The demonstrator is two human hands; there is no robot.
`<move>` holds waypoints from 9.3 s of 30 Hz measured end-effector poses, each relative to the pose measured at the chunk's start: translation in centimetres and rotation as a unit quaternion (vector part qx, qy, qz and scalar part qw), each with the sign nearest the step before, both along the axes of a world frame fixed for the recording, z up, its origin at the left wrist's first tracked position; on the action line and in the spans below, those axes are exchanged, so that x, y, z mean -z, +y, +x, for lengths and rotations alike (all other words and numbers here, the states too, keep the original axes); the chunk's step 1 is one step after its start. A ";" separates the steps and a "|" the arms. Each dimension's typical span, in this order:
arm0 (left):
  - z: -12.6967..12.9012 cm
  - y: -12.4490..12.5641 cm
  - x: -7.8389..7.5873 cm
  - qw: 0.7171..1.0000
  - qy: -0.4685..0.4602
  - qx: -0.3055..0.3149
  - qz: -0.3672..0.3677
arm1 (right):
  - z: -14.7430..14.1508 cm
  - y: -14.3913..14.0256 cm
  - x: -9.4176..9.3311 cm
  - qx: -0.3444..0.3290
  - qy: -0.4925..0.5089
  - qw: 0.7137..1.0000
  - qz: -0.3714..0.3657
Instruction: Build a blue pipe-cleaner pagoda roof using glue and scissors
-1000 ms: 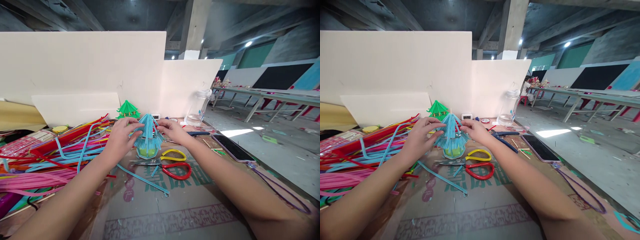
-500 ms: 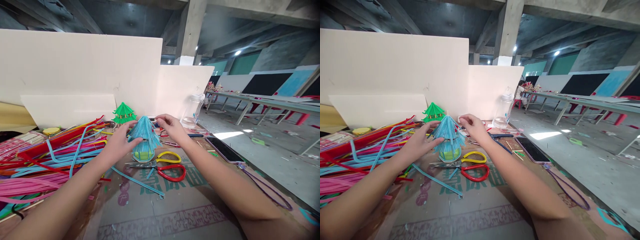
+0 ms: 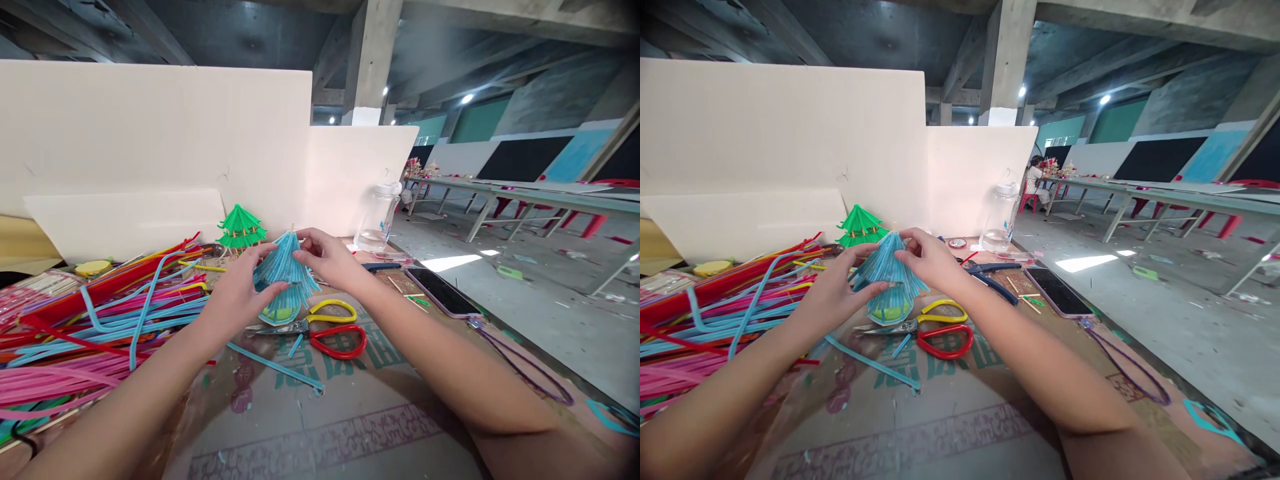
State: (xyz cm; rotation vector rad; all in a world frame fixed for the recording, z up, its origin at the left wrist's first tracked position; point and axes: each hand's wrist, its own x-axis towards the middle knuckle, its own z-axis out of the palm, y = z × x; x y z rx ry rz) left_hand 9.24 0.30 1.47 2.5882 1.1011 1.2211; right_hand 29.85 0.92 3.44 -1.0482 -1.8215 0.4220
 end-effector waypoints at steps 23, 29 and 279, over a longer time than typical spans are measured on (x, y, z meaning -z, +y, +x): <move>-5.2 6.3 2.1 0.998 -0.039 0.009 -0.047 | -0.2 2.8 4.5 -0.132 0.002 0.988 -0.082; -5.0 6.5 2.6 0.986 -0.109 0.082 -0.095 | -0.2 2.2 3.3 -0.161 0.073 0.978 -0.111; 0.2 3.5 -3.3 0.998 -0.003 -0.025 -0.063 | 0.9 -0.1 0.0 0.062 -0.136 0.989 -0.021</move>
